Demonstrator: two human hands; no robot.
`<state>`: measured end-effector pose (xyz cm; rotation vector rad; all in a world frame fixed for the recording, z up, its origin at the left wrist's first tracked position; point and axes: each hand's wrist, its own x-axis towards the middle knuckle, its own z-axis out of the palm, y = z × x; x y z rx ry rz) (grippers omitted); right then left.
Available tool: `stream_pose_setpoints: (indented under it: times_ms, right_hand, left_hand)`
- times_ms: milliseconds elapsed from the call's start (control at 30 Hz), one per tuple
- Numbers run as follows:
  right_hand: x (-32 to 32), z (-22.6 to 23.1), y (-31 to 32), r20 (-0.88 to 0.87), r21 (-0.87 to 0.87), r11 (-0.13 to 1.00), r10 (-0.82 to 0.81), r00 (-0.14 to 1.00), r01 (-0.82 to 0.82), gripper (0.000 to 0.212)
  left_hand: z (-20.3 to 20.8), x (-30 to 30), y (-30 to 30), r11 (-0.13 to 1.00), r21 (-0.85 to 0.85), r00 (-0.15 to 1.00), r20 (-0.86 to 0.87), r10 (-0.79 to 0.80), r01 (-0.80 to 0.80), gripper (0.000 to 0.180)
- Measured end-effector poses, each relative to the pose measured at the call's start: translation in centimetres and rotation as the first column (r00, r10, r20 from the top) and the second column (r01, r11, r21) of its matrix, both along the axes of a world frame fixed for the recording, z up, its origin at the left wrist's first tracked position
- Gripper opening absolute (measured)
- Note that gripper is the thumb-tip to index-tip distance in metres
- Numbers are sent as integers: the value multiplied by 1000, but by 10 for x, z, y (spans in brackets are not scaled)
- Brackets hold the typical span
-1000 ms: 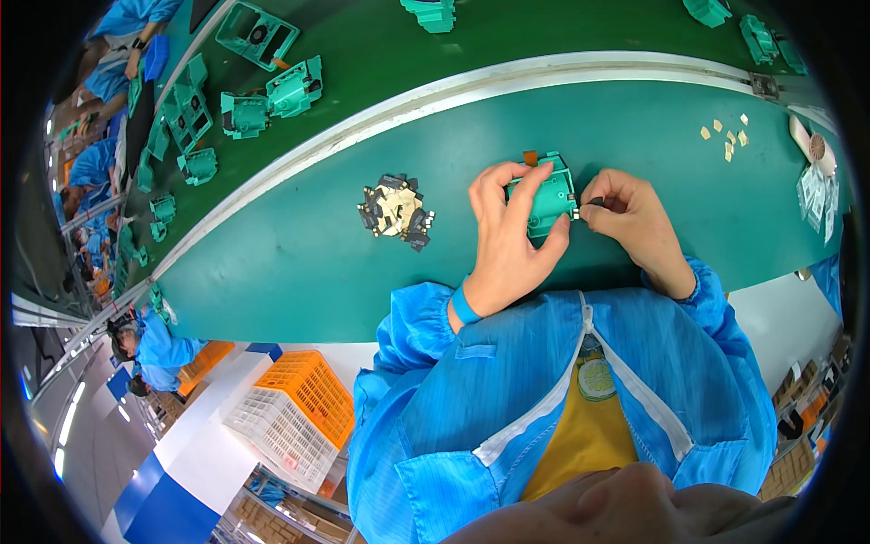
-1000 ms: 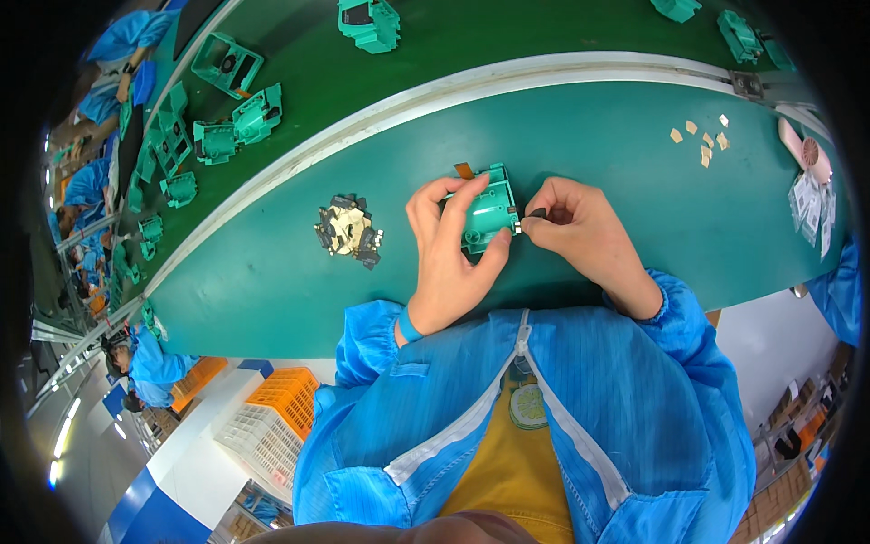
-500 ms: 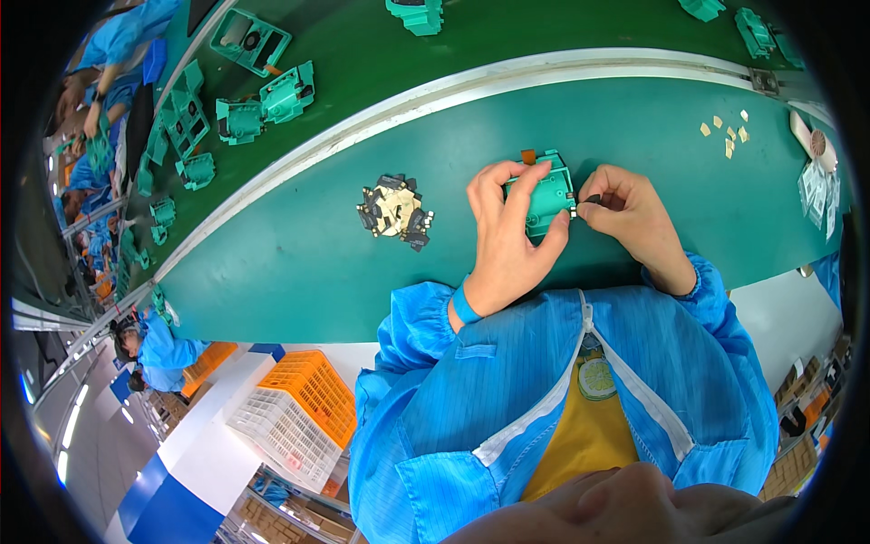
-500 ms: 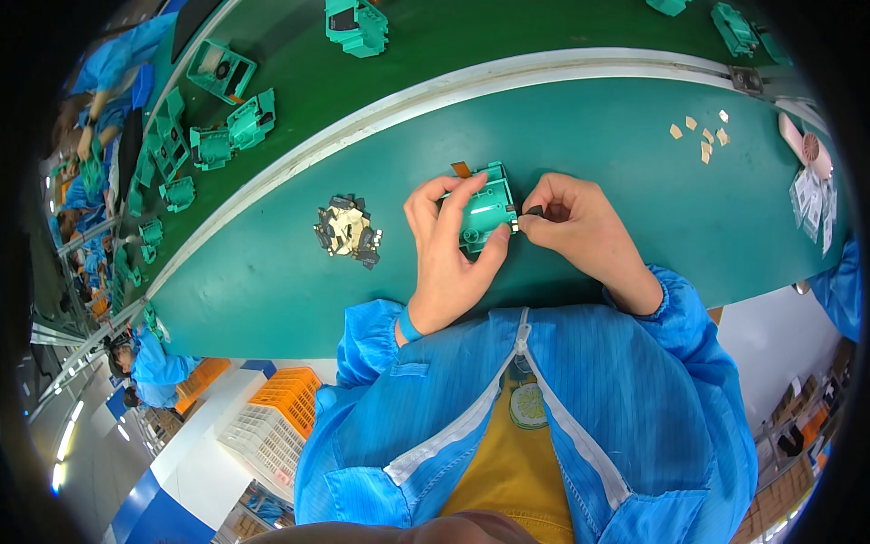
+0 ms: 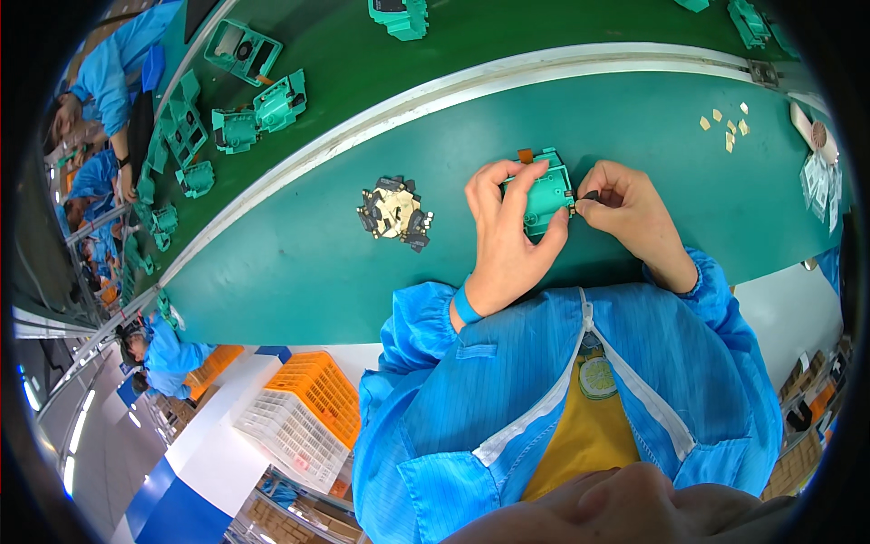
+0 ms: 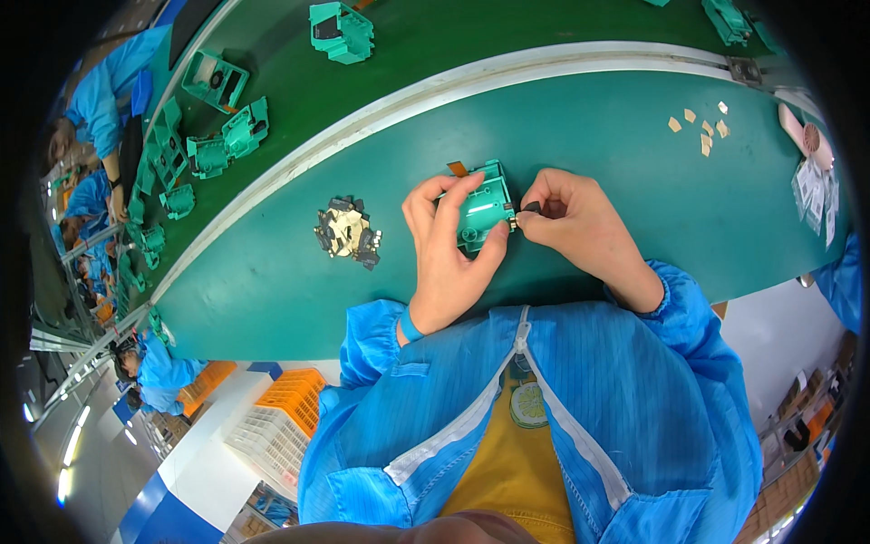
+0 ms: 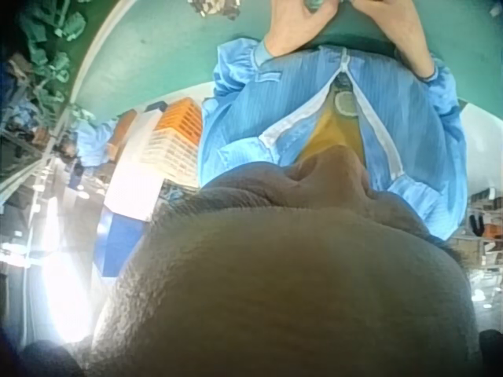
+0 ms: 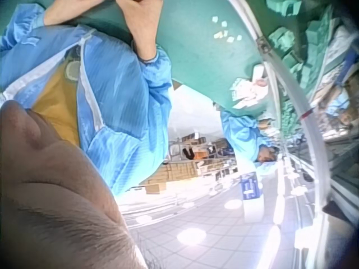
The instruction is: Assemble small electronic components into a green plastic housing on an assembly line.
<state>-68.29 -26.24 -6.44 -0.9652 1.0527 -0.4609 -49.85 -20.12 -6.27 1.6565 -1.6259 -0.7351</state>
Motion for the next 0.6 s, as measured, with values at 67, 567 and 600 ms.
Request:
stream_pose_setpoints:
  times_ms: [67, 567, 600]
  right_hand:
    - [0, -1, 0, -19, -9, 1000, 4, 1000, -4, 9]
    - [-2, -5, -4, -92, -37, 998, 37, 995, -41, 9]
    - [-2, -4, -4, -95, -40, 998, 35, 995, -39, 9]
  left_hand:
    - [-1, -1, 0, 1000, 0, 1000, -4, 0, 0, 54]
    - [-5, -4, -2, 1000, 20, 1000, -3, 10, -10, 54]
    - [-4, -4, -2, 1000, 21, 1000, -6, 14, -14, 54]
